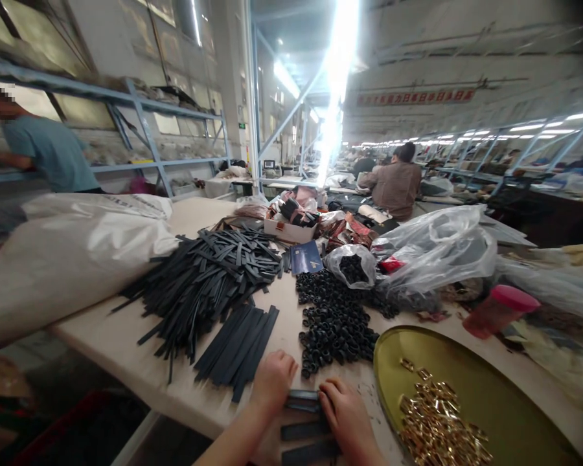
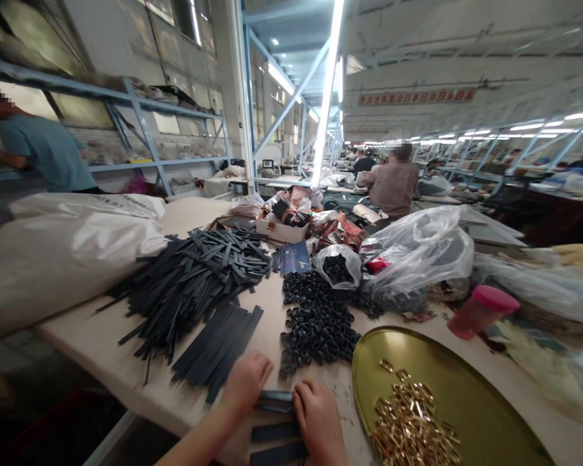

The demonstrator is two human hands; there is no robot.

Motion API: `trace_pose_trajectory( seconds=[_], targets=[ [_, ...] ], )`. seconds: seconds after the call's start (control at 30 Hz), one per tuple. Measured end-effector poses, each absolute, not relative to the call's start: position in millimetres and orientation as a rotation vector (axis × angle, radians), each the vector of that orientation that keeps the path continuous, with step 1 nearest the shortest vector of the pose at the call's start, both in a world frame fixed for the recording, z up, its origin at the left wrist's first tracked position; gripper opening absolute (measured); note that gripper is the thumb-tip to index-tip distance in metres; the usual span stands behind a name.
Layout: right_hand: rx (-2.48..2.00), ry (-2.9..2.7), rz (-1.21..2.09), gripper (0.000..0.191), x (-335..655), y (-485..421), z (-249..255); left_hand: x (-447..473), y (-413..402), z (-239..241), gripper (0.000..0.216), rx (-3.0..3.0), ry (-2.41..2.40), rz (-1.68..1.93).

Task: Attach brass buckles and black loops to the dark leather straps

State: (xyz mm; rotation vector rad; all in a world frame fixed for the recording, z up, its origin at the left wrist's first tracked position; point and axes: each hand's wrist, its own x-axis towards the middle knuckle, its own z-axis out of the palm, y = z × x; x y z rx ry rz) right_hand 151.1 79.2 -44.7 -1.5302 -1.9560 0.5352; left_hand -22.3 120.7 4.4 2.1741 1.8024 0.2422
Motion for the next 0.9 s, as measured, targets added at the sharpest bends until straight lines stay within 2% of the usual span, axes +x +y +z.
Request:
trace_pose_trajectory(
  seconds=[0.17, 0.27, 0.4, 0.57, 0.63, 0.7, 0.77, 0.83, 0.9],
  targets=[
    [-1.569, -1.958, 0.548, 0.023, 156.6, 78.3, -50.2, -62.4, 157.7, 5.7, 0.026, 2.015, 2.133, 0.089],
    [-1.575, -1.892, 0.539, 0.024, 163.7, 76.4, -45.6, -64.0, 161.4, 4.8, 0.029, 1.995, 2.154, 0.06],
    [-1.526, -1.74, 0.573, 0.026, 174.3, 69.6, -33.4, -54.4, 144.7, 17.0, 0.023, 2.044, 2.095, 0.156],
    [-1.382, -1.147, 1.05, 0.047, 170.6, 64.5, -10.3, -29.8, 94.4, 44.8, 0.018, 2.173, 1.74, 0.266],
    [-1.291, -0.937, 1.244, 0.042, 167.3, 62.8, -1.2, -21.0, 72.2, 51.6, 0.012, 2.214, 1.587, 0.262],
    [-1.234, -0.808, 1.324, 0.035, 167.2, 60.1, 6.7, -18.2, 56.9, 55.4, 0.015, 2.201, 1.5, 0.361],
    [-1.19, -0.704, 1.352, 0.032, 170.1, 56.4, 13.2, -20.8, 50.9, 57.8, 0.012, 2.011, 1.447, 0.585],
    [-1.162, -0.652, 1.334, 0.034, 172.6, 51.1, 18.4, -23.7, 51.3, 59.5, 0.01, 1.578, 1.369, 0.847],
    [-1.175, -0.634, 1.246, 0.035, 170.3, 43.1, 21.6, -21.2, 53.6, 59.8, 0.023, 1.042, 1.218, 1.017]
  ],
)
